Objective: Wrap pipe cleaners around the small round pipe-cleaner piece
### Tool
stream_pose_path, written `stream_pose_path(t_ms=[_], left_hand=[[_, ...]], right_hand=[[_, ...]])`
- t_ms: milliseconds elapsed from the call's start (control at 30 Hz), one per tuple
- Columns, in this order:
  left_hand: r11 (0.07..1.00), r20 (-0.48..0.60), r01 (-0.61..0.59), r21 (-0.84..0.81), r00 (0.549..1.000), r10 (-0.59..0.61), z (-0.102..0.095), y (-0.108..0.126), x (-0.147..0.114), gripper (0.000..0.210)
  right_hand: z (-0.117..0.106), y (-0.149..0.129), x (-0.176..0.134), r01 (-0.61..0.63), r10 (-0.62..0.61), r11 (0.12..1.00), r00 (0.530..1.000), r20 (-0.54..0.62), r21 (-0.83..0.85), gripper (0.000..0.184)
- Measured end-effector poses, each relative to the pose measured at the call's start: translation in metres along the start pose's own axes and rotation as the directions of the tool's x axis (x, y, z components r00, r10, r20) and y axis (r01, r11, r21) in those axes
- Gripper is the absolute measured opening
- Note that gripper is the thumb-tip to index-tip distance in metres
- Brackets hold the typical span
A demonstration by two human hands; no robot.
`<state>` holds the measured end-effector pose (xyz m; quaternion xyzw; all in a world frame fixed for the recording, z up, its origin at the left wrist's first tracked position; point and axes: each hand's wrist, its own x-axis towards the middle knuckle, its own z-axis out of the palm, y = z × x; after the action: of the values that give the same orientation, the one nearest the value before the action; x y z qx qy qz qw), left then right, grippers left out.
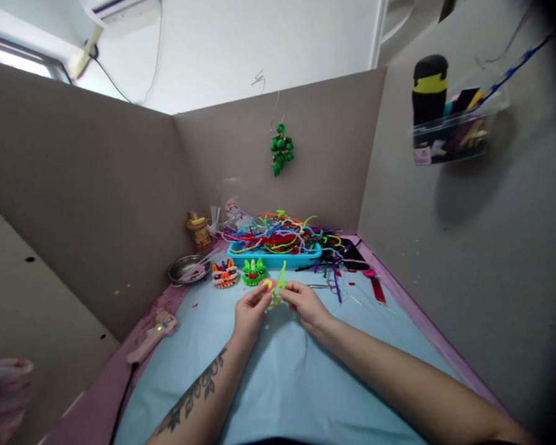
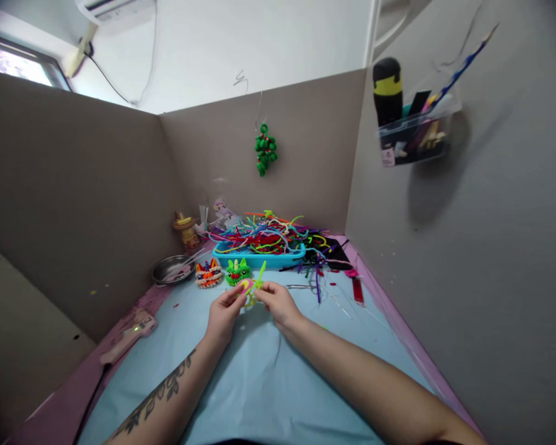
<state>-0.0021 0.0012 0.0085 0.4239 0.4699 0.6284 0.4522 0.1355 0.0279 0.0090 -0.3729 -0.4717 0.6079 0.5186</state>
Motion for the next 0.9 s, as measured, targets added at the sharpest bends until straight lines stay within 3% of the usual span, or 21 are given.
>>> stream_pose_path(t_ms=[200, 400, 533, 667, 900], left_hand=[[0.998, 0.052, -0.051, 0.024, 0.997, 0.049, -0.002, -0.007, 0.000, 0.039], [0.974, 0.048, -0.149, 0.169, 0.989, 0.143, -0.002, -0.008, -0.002, 0.036], [0.953, 0.053, -0.190, 0.235, 0.982, 0.183, -0.002, -0.006, -0.006, 0.033], [0.949, 0.061, -0.190, 0.253, 0.982, 0.181, 0.000, -0.002, -0.009, 0.033], [0.956, 0.037, -0.186, 0.229, 0.983, 0.182, 0.000, -0.002, -0.008, 0.033]], right_hand=[[0.001, -0.002, -0.002, -0.238, 0.237, 0.971, 0.970, 0.048, 0.017, 0.024], [0.006, -0.006, -0.012, -0.328, 0.327, 0.941, 0.945, 0.030, 0.085, 0.022], [0.010, -0.005, -0.018, -0.422, 0.401, 0.886, 0.905, 0.142, 0.190, 0.032], [0.013, -0.001, -0.021, -0.382, 0.329, 0.868, 0.921, 0.208, 0.318, 0.037], [0.016, 0.003, -0.020, -0.229, 0.219, 0.939, 0.973, 0.068, 0.258, 0.031]])
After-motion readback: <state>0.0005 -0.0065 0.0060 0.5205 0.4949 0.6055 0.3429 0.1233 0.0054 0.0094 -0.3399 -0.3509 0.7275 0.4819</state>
